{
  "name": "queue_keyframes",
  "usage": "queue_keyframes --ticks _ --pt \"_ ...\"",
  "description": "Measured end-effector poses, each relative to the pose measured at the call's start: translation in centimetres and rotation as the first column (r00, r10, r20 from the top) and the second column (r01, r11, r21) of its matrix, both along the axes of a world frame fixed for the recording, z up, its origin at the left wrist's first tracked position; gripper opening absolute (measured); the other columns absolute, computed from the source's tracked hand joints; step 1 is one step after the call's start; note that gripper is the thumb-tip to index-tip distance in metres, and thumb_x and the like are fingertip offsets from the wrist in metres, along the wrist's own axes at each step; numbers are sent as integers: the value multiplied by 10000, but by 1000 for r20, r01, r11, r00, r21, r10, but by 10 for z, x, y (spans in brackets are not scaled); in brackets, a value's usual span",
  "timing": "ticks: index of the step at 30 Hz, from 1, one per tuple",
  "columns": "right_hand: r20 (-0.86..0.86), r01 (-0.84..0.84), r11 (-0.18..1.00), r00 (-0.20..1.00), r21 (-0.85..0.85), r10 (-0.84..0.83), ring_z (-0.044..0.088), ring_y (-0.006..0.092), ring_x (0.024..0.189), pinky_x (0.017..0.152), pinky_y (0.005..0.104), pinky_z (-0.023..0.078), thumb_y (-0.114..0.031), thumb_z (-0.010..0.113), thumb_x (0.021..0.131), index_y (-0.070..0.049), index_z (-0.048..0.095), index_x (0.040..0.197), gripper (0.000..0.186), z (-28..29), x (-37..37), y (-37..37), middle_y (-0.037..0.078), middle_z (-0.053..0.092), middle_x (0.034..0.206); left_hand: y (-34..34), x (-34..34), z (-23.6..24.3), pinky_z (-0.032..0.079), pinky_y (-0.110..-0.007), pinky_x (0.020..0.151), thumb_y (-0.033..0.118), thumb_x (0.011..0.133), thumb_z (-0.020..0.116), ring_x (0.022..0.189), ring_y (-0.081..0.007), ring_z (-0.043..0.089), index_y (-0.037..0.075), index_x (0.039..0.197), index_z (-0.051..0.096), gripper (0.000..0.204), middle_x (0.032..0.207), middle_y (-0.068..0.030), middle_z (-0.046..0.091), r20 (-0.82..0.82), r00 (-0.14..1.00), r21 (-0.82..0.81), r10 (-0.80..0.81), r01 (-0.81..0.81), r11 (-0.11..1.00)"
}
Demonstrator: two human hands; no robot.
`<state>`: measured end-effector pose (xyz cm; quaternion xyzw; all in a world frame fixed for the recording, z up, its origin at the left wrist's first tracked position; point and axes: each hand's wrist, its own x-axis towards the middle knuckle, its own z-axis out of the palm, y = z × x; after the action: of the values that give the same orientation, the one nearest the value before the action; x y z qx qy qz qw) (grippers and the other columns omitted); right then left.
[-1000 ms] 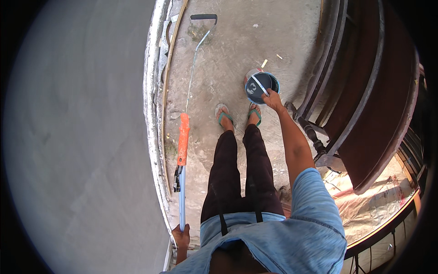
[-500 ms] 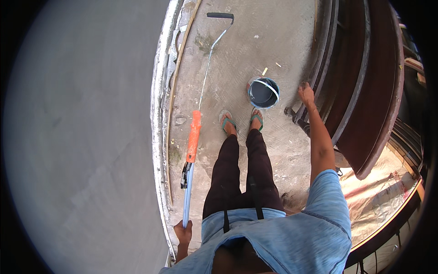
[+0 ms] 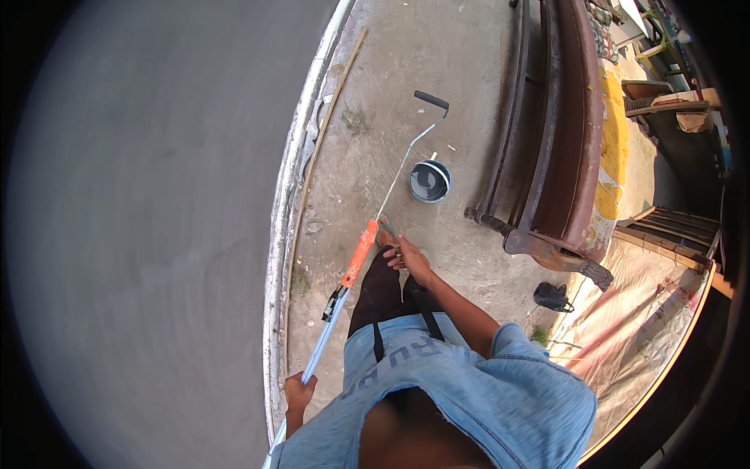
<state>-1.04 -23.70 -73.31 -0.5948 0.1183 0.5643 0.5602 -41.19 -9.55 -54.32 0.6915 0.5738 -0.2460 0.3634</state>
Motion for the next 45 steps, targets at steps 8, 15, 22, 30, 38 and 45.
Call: queue_keyframes --ticks 8,15,22,30,38,45 --pt "-310 -282 949 898 143 313 685 253 982 764 364 565 -380 513 995 -75 464 1284 423 23 -110 -31 128 566 1232 -69 -55 84 400 -357 488 237 812 677 476 -189 528 4 707 659 256 539 -68 551 -12 997 -118 72 -73 990" --pt "-356 -241 970 909 -23 217 654 235 862 769 413 585 -293 514 980 -56 489 1206 329 -14 -169 -60 110 596 1058 -97 -86 70 319 -291 411 270 870 625 419 -122 407 28 801 588 255 535 -39 493 -78 963 -536 256 -258 804" --pt "-262 -101 994 961 -48 85 633 244 829 812 479 559 -322 454 967 -62 543 1142 325 -82 -166 -60 105 611 979 -120 -87 78 470 -292 580 402 920 671 593 -161 597 20 1056 552 423 744 -97 669 40 997 -362 -69 79 929" --pt "-185 224 962 950 -154 -251 665 237 820 759 454 570 -303 406 979 -61 567 1020 294 -114 -117 -31 97 627 894 -88 -92 112 470 -325 580 368 991 590 589 -188 626 27 1096 618 357 664 -110 654 113 979 -219 -169 191 957" --pt "-205 383 915 892 -125 -402 623 185 780 755 391 543 -263 442 984 -95 555 1031 208 -150 -132 -1 36 600 862 -25 -23 119 484 -350 532 393 1017 519 509 -199 618 51 1089 633 368 605 -85 615 -37 971 -297 -236 215 930" --pt "-148 458 889 877 -32 -457 611 169 728 674 378 565 -144 470 952 -102 489 1124 178 -162 -125 23 38 564 861 8 7 74 495 -368 556 378 998 545 547 -228 650 105 1234 551 362 679 -101 663 25 951 -215 -308 306 927"
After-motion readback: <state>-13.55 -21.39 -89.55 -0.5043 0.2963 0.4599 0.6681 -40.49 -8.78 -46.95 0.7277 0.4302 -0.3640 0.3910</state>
